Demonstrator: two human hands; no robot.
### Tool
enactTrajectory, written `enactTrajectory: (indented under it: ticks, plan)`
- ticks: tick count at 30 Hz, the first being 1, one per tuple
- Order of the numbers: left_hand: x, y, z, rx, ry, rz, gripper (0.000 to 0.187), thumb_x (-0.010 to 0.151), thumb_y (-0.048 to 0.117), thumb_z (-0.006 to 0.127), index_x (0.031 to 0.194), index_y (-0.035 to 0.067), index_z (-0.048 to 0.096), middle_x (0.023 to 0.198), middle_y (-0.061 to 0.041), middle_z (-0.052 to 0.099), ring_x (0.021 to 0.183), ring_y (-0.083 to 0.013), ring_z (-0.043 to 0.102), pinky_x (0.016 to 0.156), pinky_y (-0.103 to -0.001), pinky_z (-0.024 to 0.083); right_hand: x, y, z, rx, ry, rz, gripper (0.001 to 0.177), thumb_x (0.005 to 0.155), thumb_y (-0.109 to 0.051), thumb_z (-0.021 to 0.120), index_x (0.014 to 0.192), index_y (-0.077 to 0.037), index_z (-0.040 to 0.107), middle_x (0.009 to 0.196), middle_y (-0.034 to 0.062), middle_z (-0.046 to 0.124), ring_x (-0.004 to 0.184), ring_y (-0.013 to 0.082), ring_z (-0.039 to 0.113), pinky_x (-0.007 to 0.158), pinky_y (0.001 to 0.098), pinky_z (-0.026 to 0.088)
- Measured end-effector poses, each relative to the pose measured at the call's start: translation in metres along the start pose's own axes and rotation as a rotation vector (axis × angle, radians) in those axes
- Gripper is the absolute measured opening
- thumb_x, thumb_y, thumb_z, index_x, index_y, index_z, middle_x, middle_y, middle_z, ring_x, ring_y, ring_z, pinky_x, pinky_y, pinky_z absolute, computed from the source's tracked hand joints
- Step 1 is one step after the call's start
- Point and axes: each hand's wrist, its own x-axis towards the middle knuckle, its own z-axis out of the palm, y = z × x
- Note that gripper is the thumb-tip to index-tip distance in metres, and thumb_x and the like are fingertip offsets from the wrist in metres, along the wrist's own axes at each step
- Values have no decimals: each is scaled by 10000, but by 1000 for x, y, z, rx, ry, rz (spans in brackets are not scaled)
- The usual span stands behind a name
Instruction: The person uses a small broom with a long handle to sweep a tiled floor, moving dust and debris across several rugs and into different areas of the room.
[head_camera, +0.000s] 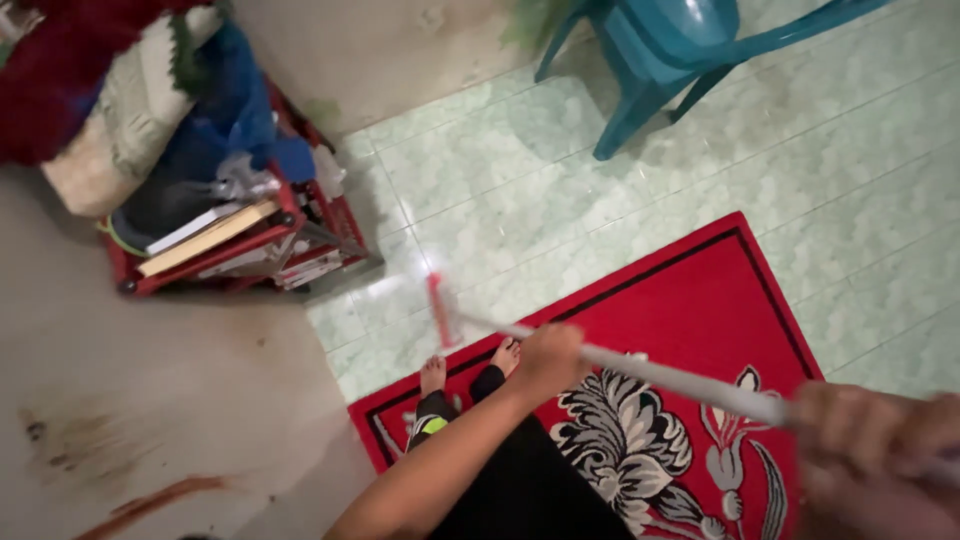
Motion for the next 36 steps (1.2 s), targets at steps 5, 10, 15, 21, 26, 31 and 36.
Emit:
enactTrajectory:
  ticks: [5,10,15,21,26,31,36]
  plan:
    - [11,-57,75,-129,192,24,288,731,120,734,1016,99,695,1048,-153,650,1020,-380,623,835,-480,535,-8,15,-19,121,44,99,530,949,-514,563,693,-77,405,619,21,318,594,179,294,638,379,275]
    - [76,-31,120,-247,409,280,265,855,196,743,1092,126,647,1018,-90,643,1018,-325,642,858,-458,560,7,-1,-43,-218,-126,24,479,953,-362,629,667,-63,387,580,53,416,515,179,328,559,393,294]
    - [114,44,52,-117,193,199,288,768,162,731,1049,118,693,973,-124,698,981,-355,688,780,-498,553,24,-26,-90,-268,-99,-116,390,975,-310,594,709,-100,400,550,33,416,504,158,346,568,371,311]
    - [126,43,-28,-89,-34,-50,251,742,134,734,991,102,749,997,-159,733,987,-372,689,831,-503,559,42,-15,-105,-9,212,-200,285,990,-218,526,748,-145,394,509,12,357,490,147,344,563,353,311]
    - [143,-77,-17,-76,150,-18,480,673,-13,724,1141,89,693,1024,-220,686,1026,-420,636,892,-471,529,73,41,-39,-16,338,-124,424,1043,-279,430,663,-114,339,542,21,271,470,148,253,516,360,232]
    - [179,-95,39,-240,213,269,450,747,65,740,1185,98,637,1031,-224,670,1032,-426,620,927,-473,497,93,57,-13,-138,241,-56,437,939,-350,522,635,-103,331,505,4,235,445,138,199,543,396,219]
    - [206,-22,-42,-219,-196,149,438,786,91,659,1222,132,665,995,-193,737,1008,-396,696,866,-496,554,125,38,-23,-275,301,-170,394,955,-343,522,682,-124,342,501,-7,242,460,129,215,544,367,223]
